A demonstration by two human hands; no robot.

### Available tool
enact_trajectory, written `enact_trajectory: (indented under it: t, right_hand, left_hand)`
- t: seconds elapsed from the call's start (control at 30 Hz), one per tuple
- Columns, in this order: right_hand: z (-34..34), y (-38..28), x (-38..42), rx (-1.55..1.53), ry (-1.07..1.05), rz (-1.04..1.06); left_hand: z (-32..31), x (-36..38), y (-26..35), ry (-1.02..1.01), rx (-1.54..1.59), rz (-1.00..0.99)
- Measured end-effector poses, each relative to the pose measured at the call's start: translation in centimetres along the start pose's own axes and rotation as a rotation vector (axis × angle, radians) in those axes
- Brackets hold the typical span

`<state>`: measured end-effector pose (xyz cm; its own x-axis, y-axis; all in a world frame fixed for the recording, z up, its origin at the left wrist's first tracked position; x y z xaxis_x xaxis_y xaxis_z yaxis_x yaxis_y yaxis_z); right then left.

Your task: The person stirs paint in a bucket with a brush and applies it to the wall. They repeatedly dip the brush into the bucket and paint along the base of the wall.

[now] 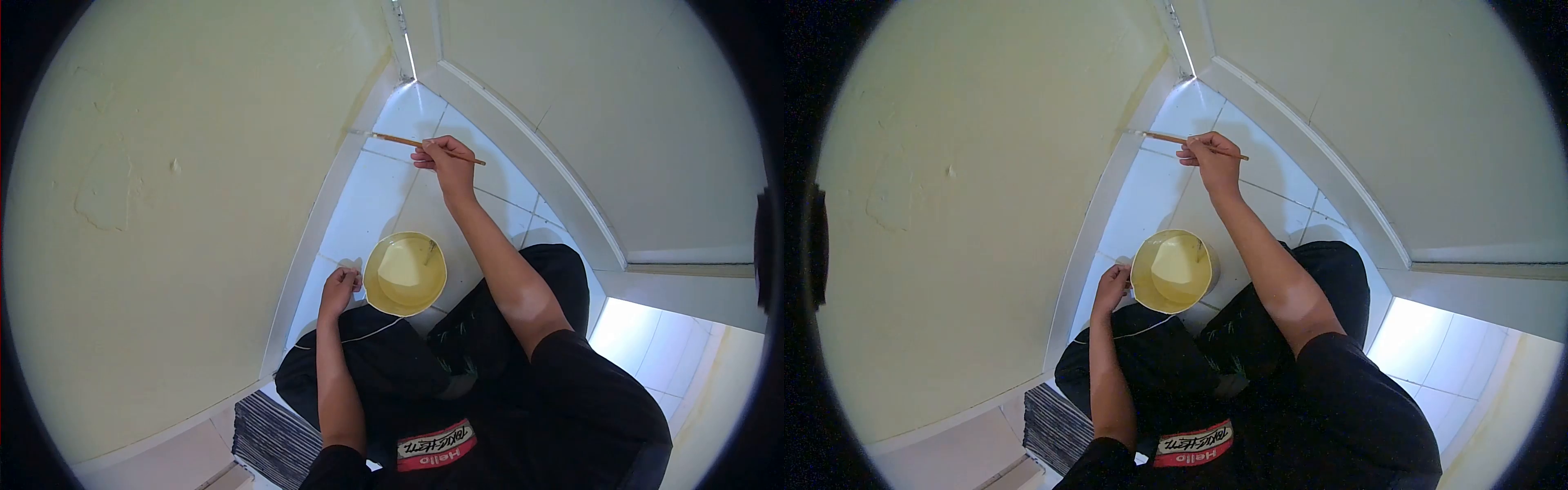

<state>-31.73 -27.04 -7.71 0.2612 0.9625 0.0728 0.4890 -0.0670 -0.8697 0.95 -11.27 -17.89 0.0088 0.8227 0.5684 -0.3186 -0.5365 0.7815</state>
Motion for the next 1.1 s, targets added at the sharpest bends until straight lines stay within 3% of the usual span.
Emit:
enact_trajectory:
  t: [1.1]
  right_hand:
    - [-0.1,0.1,-0.2,0.015,-0.002,-0.003]
  left_hand:
    - [0.0,-0.8,-1.1,-0.045,0.006,0.012]
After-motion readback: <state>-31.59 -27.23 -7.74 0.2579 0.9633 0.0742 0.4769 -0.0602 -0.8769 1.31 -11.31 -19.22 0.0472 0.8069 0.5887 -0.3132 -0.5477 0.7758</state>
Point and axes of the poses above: each hand's wrist, its own x-axis away from the middle knuckle, its own z-axis out of the back of the hand, y = z × x, the point moved 9 cm from there along -x, towards the middle knuckle, and after that the axes turned 2 degrees about -y, right-handed, at the moved point
